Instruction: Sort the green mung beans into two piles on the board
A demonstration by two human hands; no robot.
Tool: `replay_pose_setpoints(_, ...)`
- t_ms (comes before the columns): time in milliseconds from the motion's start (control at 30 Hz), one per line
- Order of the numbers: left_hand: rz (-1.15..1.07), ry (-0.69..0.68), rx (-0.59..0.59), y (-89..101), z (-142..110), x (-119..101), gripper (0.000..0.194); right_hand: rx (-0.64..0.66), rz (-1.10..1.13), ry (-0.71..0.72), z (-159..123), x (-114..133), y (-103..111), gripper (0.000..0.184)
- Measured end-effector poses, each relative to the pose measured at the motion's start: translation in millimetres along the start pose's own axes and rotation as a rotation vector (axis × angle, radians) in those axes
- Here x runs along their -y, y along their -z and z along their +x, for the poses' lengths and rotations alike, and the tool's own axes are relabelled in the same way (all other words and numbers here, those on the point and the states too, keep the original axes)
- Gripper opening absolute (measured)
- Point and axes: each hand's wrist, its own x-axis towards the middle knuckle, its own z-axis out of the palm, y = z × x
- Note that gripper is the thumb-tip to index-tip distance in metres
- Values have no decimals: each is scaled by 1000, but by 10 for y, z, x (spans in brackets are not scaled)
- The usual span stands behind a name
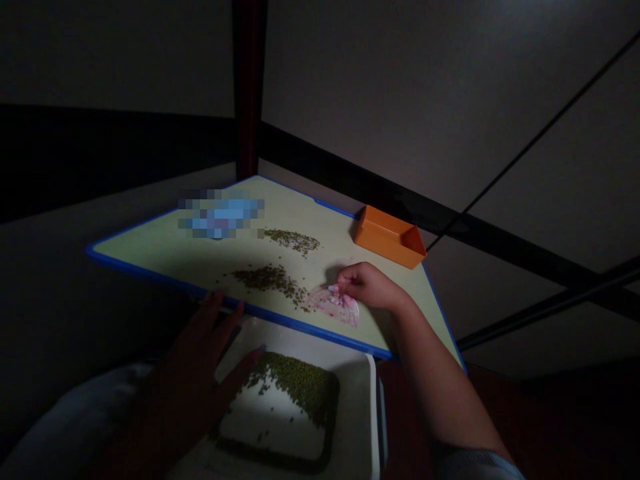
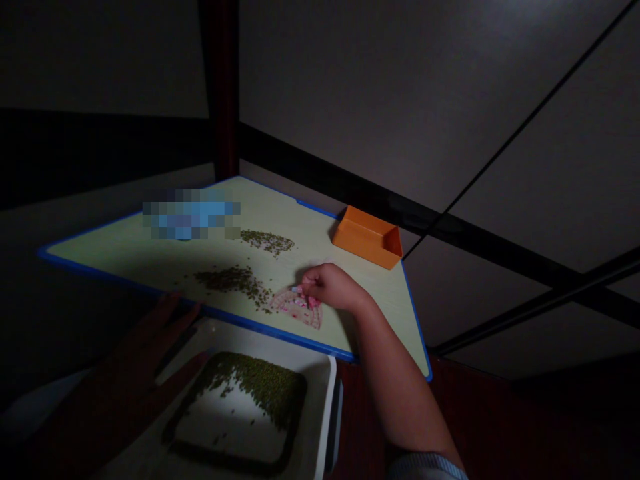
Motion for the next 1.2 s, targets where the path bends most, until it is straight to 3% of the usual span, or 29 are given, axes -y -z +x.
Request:
replay_pose_setpoints(367,-1,1,-18,-7,1,-6,67,26,-18,-14,-89,-7,124,24)
replay_pose_setpoints(867,-60,54,45,44,21,-46,69,173,20,13,-70,35,86,22)
replay_pose_setpoints(1200,-60,83,66,90,34,-73,71,111,40,-16,-68,54,63,24)
